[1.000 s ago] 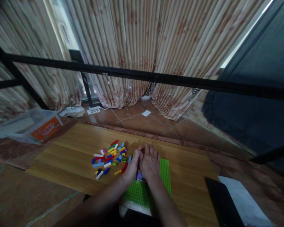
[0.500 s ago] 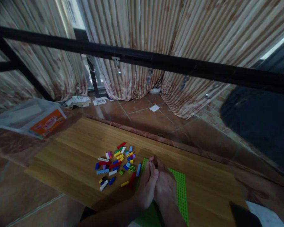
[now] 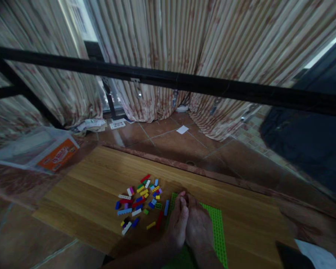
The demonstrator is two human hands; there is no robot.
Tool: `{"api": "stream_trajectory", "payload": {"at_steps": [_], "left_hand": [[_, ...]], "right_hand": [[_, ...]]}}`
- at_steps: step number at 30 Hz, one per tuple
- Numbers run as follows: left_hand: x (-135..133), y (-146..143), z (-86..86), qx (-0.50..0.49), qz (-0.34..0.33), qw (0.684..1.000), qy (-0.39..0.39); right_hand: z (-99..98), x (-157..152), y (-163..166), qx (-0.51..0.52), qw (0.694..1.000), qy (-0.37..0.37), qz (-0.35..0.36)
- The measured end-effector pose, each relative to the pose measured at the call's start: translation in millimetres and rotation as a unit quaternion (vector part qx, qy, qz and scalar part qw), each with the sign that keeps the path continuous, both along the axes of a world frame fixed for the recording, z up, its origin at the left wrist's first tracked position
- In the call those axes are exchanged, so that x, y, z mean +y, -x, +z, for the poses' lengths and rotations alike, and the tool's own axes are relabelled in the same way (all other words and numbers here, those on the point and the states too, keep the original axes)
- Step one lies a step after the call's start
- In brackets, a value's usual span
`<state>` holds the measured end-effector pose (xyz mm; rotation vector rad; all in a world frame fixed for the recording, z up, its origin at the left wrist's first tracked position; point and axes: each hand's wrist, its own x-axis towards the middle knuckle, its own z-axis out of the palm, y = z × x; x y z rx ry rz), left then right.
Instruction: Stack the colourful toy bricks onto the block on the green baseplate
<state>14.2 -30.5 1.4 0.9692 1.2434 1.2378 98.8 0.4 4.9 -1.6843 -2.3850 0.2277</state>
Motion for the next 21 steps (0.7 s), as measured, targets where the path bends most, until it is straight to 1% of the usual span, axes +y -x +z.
{"api": "stream_trajectory", "payload": {"at_steps": [3,8,11,13,14,16,18,19,20,21], "left_hand": [[0,1,-0.2,0.016,-0.002,1.0,-0.014],[-1,3,-0.3,0.033,-0.009,0.997,-0.075],[2,8,-1.8,0.04,-0.02,0.994,-0.096],[6,13,-0.7,0.071,-0.019,0.992,-0.099],[9,16,1.6,0.101,-0.028,0.989,-0.104],[15,21,10.4,0.209,-0.05,0.97,-0.113],[20,23,23.8,0.324,-0.075,0.933,-0.136],[22,21,31.0,0.377,-0.079,0.91,-0.155],[23,18,37.7,0.422,-0.086,0.885,-0.177],[24,14,43.3,0.458,-0.096,0.861,-0.198]], "right_hand": [[0.1,0,0,0.017,1.0,-0.011,0.004],[10.1,3,3,0.079,0.994,0.04,-0.067],[16.6,5,6,0.137,0.983,0.068,-0.105],[18.7,7,6,0.198,0.971,0.063,-0.12],[19.4,8,6,0.244,0.961,0.056,-0.121],[20.9,11,2,0.357,0.925,0.036,-0.129],[23.0,14,-11,0.446,0.88,-0.008,-0.161],[23.9,13,-21,0.471,0.863,-0.036,-0.18],[24.3,11,-34,0.478,0.853,-0.063,-0.2],[23.8,7,-51,0.47,0.85,-0.09,-0.221]]}}
